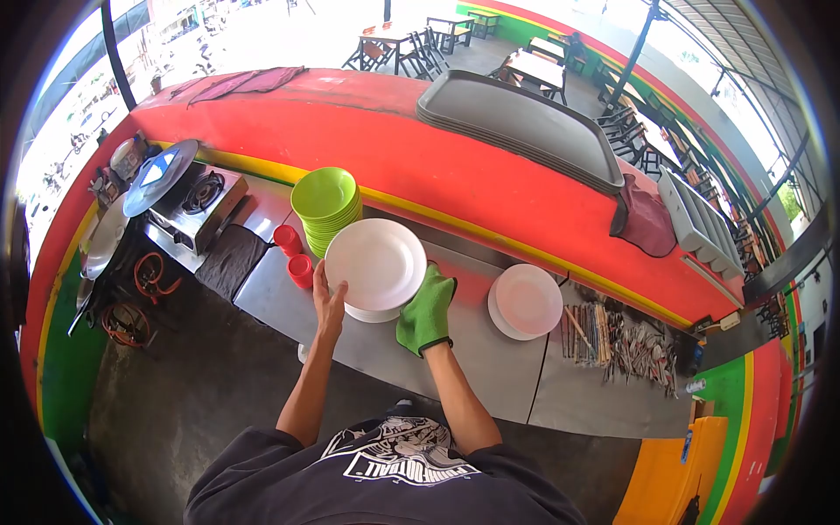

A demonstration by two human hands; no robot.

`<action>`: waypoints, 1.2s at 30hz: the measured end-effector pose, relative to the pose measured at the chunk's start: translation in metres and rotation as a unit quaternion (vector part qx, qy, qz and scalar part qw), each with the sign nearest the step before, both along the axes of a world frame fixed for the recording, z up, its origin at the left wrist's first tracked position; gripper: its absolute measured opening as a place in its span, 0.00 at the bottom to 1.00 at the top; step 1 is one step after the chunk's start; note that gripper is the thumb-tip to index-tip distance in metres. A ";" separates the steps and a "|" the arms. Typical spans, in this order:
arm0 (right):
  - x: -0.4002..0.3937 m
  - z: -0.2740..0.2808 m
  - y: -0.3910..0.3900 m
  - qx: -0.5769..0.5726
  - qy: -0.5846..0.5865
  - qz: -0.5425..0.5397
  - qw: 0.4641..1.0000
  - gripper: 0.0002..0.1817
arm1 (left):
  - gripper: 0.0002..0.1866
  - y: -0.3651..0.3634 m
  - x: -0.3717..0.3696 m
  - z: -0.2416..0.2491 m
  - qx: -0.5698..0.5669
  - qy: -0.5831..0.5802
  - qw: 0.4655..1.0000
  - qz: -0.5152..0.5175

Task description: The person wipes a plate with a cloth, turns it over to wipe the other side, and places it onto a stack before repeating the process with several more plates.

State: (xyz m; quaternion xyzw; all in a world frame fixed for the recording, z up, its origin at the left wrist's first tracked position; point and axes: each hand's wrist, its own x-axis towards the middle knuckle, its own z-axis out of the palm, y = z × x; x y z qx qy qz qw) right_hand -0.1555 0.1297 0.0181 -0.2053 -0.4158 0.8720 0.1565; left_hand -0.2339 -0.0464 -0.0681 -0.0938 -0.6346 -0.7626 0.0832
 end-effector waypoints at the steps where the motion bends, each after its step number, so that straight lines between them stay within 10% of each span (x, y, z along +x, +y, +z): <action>1: 0.003 0.004 -0.001 0.063 0.016 -0.018 0.998 0.10 | 0.40 0.003 0.004 0.005 0.013 0.011 1.000 -0.004; 6: 0.041 0.015 0.009 0.442 0.038 -0.050 0.895 0.21 | 0.39 0.019 0.032 0.045 0.113 0.025 0.991 -0.067; 11: 0.084 0.013 0.032 0.453 0.008 -0.035 0.891 0.04 | 0.37 0.040 0.069 0.077 0.206 -0.075 0.959 -0.178; 15: 0.120 -0.048 0.065 0.514 -0.020 -0.132 0.848 0.10 | 0.30 0.065 0.085 0.061 0.190 -0.095 0.950 -0.230; 20: 0.171 0.028 0.067 0.204 0.004 -0.167 0.965 0.16 | 0.27 0.101 0.115 0.042 0.182 -0.179 0.940 -0.227; 27: 0.245 -0.057 0.100 0.364 -0.107 -0.273 0.884 0.19 | 0.26 0.152 0.146 0.031 0.077 -0.176 0.933 -0.305; 36: 0.254 -0.143 0.054 0.664 -0.205 -0.081 0.715 0.22 | 0.24 0.189 0.192 0.026 0.070 -0.228 0.887 -0.395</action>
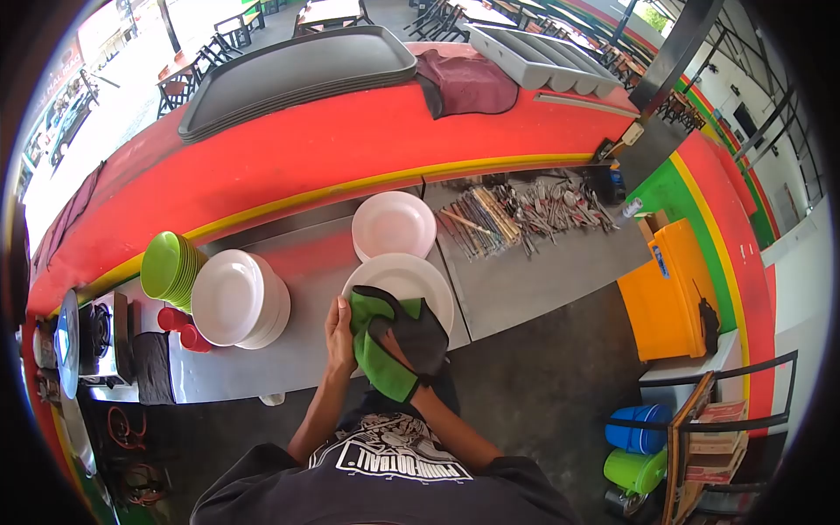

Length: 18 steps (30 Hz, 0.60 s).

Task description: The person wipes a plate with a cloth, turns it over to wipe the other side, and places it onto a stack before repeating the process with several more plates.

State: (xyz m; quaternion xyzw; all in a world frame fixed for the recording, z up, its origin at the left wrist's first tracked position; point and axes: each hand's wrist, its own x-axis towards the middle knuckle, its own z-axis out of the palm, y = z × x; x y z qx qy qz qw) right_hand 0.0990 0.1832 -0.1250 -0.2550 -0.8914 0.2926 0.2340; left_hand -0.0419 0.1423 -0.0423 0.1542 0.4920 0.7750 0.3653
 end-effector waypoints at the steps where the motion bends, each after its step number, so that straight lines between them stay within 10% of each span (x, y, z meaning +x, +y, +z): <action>1: -0.003 -0.006 0.005 0.023 -0.017 0.005 1.000 0.22 | 0.24 -0.001 0.000 0.002 0.008 -0.018 1.000 0.002; 14: -0.019 0.035 0.032 0.089 0.027 -0.015 0.996 0.28 | 0.24 -0.033 -0.017 0.016 -0.053 0.098 0.987 0.120; 18: -0.013 0.025 0.000 0.050 -0.125 0.169 0.976 0.27 | 0.23 -0.032 -0.022 0.030 -0.040 0.111 0.977 0.179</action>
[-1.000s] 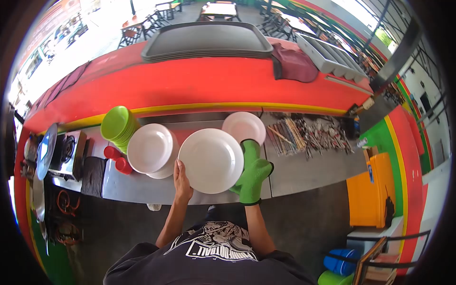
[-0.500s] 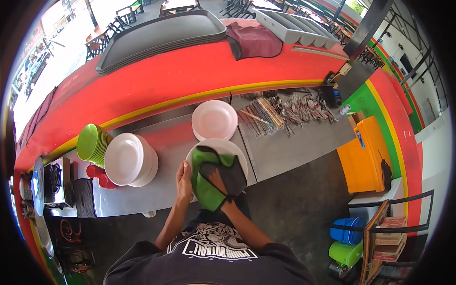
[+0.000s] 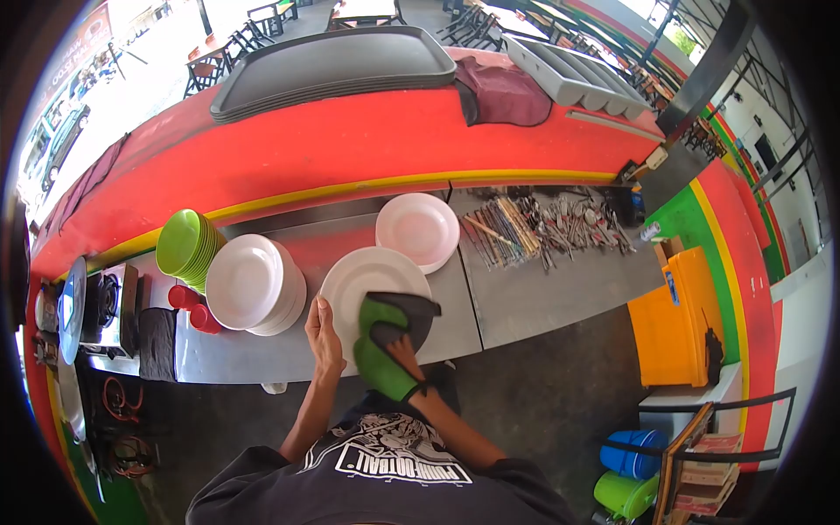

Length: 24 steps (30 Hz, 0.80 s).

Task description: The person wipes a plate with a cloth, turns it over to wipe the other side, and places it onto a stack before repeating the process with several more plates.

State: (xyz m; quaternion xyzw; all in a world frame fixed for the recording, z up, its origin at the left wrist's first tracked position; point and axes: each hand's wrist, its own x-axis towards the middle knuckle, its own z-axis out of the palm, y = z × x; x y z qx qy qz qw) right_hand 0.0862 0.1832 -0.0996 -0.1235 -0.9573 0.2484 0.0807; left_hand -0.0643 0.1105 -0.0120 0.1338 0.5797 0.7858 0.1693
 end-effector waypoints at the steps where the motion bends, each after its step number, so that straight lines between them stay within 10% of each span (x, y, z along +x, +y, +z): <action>1: -0.005 -0.008 -0.009 -0.003 0.051 0.024 0.998 0.27 | 0.23 -0.001 -0.001 -0.001 0.003 -0.005 1.000 -0.012; 14: -0.052 0.036 0.037 0.069 0.216 -0.130 0.965 0.25 | 0.23 -0.021 -0.002 -0.006 0.010 -0.043 0.997 -0.058; 20: -0.023 -0.016 0.013 0.098 0.037 -0.063 0.992 0.24 | 0.24 -0.027 -0.013 0.003 0.033 -0.042 0.999 -0.007; 24: -0.032 -0.024 -0.019 0.037 0.114 0.006 0.993 0.25 | 0.24 -0.028 -0.017 0.004 0.022 -0.035 0.999 -0.021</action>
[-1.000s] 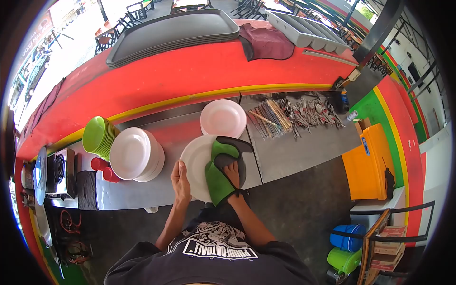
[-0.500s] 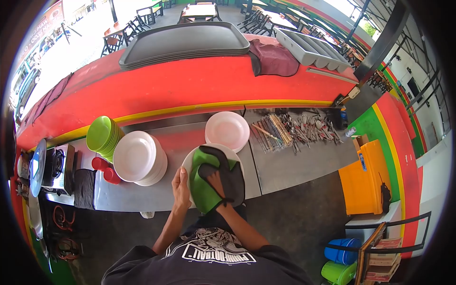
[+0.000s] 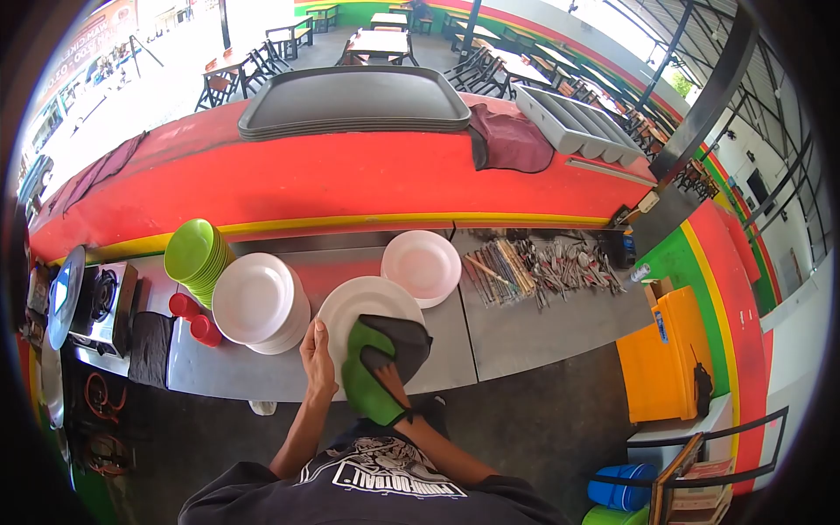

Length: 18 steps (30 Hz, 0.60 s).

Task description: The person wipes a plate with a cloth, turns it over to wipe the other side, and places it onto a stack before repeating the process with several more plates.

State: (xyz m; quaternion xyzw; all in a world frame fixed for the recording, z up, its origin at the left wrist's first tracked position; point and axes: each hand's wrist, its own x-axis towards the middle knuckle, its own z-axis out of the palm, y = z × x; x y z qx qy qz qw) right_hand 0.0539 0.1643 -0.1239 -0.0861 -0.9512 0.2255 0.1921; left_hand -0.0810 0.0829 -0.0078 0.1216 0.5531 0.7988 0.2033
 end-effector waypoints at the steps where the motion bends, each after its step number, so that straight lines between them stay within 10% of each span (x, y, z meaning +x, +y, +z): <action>1: -0.005 0.004 -0.007 -0.028 0.020 0.004 0.999 0.26 | 0.24 0.002 0.002 0.000 0.011 -0.016 1.000 -0.007; 5: -0.013 0.058 -0.012 -0.124 0.083 -0.003 0.989 0.28 | 0.22 0.002 0.006 0.004 0.017 -0.042 0.996 -0.075; 18: -0.020 0.082 0.081 0.063 0.105 -0.145 0.982 0.24 | 0.24 -0.023 -0.001 0.023 -0.040 0.063 0.989 -0.130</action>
